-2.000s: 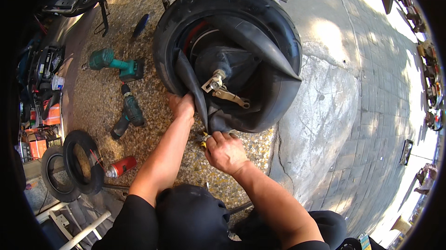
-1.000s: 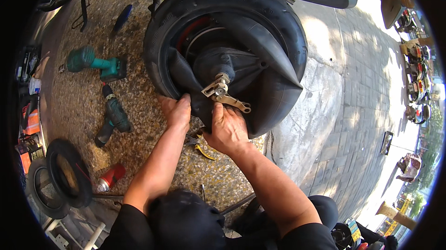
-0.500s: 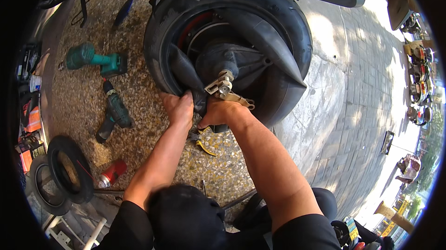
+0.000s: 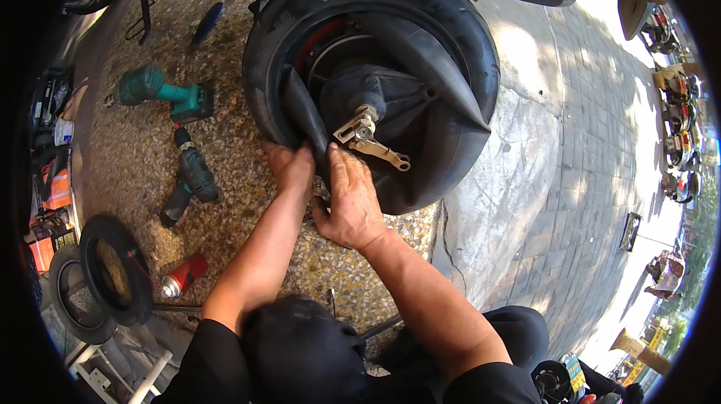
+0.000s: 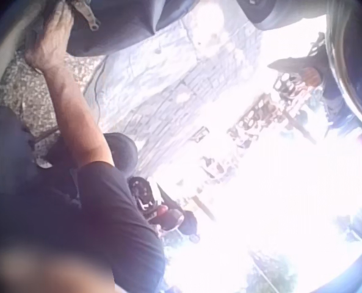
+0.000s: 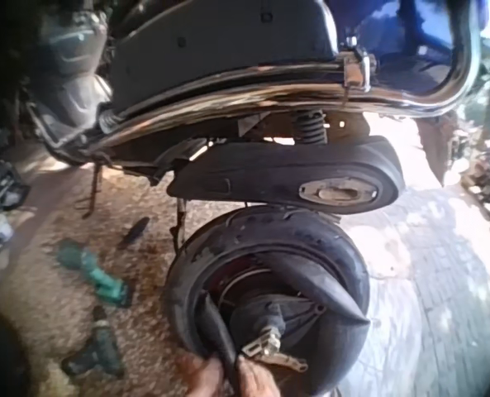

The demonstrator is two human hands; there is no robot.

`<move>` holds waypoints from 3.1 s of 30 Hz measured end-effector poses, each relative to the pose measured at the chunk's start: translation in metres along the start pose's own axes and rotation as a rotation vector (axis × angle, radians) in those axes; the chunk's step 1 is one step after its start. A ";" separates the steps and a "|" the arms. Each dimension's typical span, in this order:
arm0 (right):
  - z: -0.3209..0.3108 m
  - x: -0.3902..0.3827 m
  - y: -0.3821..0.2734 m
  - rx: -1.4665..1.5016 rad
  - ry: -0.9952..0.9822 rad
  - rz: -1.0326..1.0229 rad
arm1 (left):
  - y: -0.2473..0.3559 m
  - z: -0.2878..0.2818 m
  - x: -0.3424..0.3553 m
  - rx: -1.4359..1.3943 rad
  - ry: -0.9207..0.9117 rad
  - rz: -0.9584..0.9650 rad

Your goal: The person installs a motorcycle tire onto a rim. They place the tire on the rim, insert the inner tube, and work the tire bead onto the rim by hand, using a spray lubricant to ease installation.

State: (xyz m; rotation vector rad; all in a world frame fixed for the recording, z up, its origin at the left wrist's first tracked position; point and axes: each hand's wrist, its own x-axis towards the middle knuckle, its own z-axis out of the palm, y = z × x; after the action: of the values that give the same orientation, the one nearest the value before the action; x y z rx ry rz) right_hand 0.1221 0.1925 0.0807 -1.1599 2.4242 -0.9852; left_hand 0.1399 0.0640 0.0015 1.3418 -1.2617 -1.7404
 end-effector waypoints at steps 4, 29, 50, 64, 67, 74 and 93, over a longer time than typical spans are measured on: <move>0.003 0.025 -0.021 0.177 0.006 -0.006 | 0.013 0.002 -0.009 -0.184 -0.051 -0.102; 0.027 0.104 -0.039 0.353 -0.033 0.307 | -0.022 -0.012 0.016 -0.481 -0.191 -0.126; 0.004 -0.028 -0.008 -0.083 0.109 -0.088 | -0.003 -0.007 0.005 0.277 -0.062 -0.004; -0.032 -0.040 0.030 -0.159 -0.486 0.602 | 0.029 -0.030 -0.025 0.706 -0.037 0.501; -0.041 -0.072 0.066 0.544 -0.212 0.771 | 0.048 -0.040 -0.044 0.897 -0.214 1.065; -0.050 -0.061 0.065 1.002 0.385 0.573 | 0.077 -0.026 -0.048 1.475 -0.931 1.003; -0.104 0.005 0.072 -0.281 -0.319 -0.093 | 0.083 0.033 -0.031 1.785 -1.034 0.685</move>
State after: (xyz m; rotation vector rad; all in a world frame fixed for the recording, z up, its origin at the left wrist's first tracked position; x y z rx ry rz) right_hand 0.0244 0.2690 0.1075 -1.4107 2.3127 -0.4444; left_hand 0.1111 0.0711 0.0908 0.1662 -3.6179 -0.3342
